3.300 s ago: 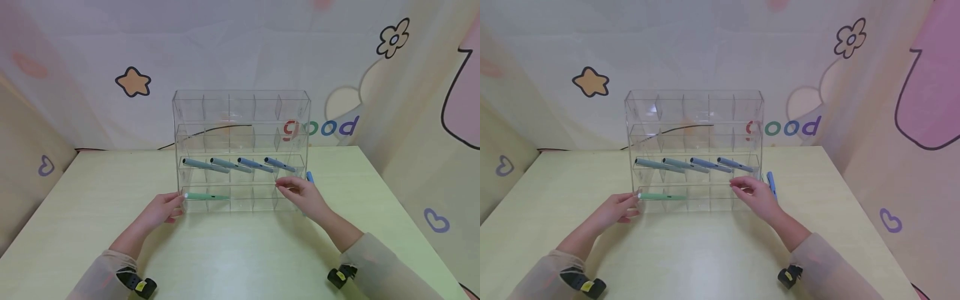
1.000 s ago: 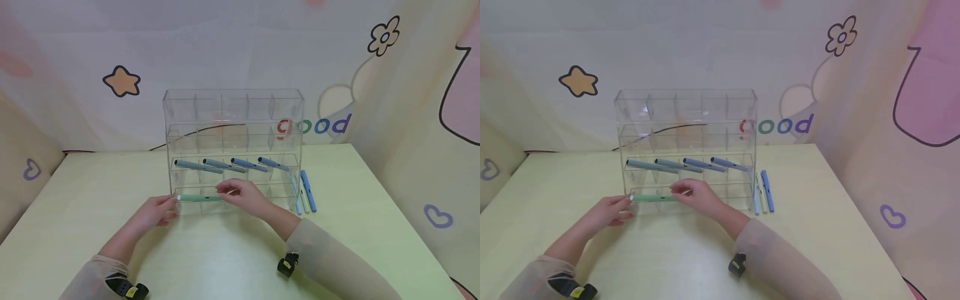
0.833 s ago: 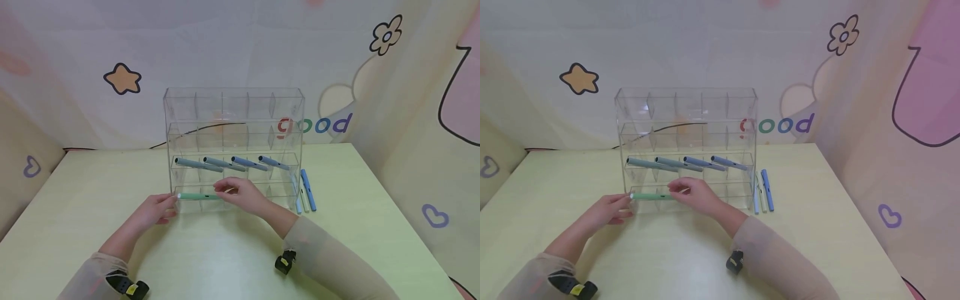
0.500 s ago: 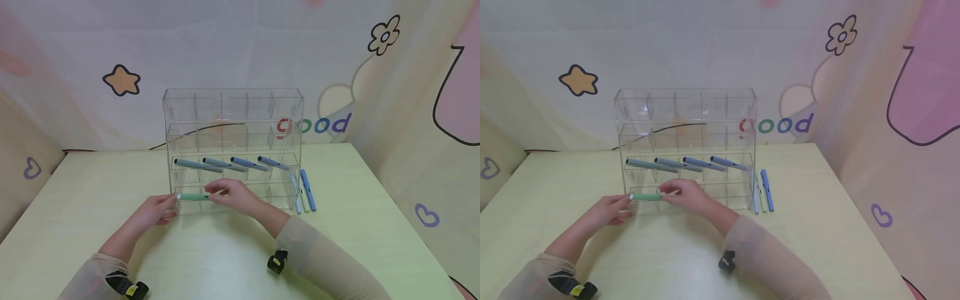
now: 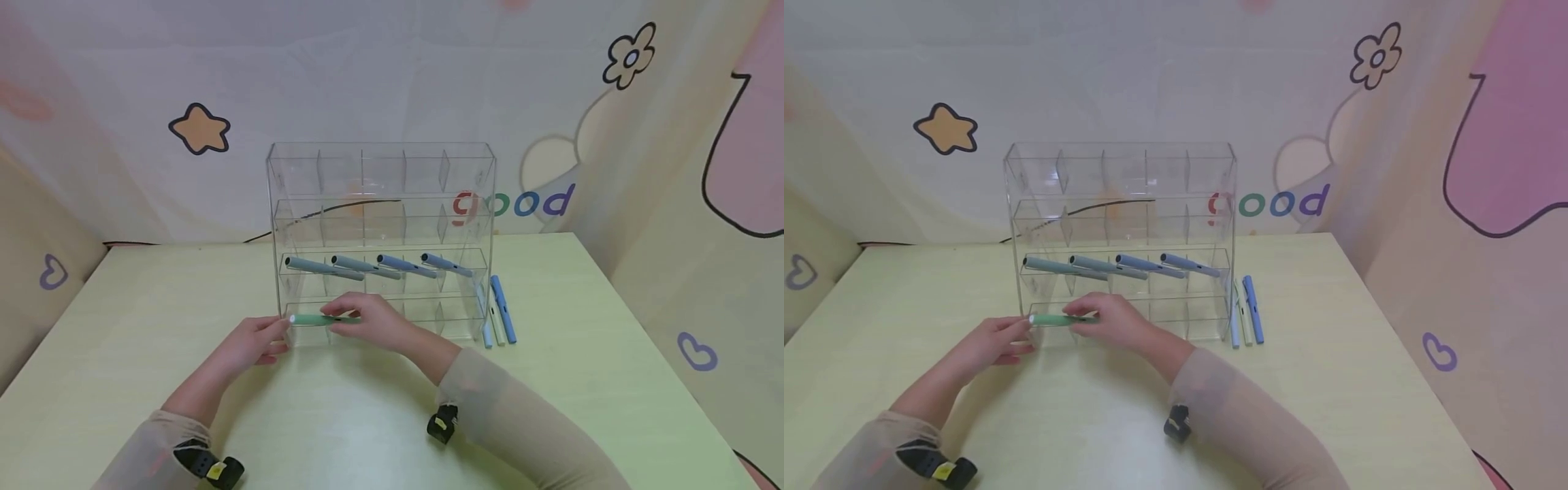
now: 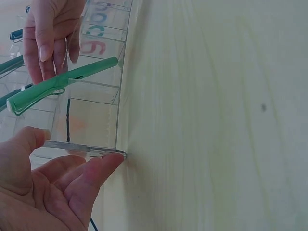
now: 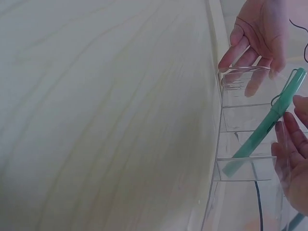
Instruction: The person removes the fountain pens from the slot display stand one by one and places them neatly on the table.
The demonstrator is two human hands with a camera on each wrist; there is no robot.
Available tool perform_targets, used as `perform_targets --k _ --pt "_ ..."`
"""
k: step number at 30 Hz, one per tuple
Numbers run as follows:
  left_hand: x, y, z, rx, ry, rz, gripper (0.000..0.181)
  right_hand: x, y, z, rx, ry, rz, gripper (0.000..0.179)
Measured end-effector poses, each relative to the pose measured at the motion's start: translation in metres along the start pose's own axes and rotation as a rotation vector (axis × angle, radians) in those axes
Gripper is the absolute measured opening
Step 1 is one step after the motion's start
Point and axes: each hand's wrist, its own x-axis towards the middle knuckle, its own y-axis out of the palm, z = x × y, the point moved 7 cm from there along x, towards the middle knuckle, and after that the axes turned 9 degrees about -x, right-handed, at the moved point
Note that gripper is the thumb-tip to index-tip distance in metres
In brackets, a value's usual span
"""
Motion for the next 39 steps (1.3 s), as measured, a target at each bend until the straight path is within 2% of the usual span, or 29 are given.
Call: perform_targets --k 13,20,25,32,39 --pt "0.001 0.001 0.0 0.013 0.012 -0.007 0.056 0.01 0.007 0.002 -0.073 0.012 -0.008 0.026" --pt "0.0 0.0 0.0 0.011 0.017 -0.019 0.056 0.014 0.011 0.0 -0.085 0.084 -0.04 0.02" --pt "0.0 -0.001 0.0 0.012 0.018 -0.013 0.054 0.014 0.01 0.0 -0.076 0.102 -0.066 0.017" --pt "0.002 -0.001 0.002 0.008 0.003 -0.009 0.052 0.007 0.0 0.004 -0.021 0.037 -0.144 0.02" --pt "0.003 -0.003 0.002 0.013 0.018 -0.018 0.052 0.001 -0.012 0.009 0.05 -0.011 -0.219 0.023"
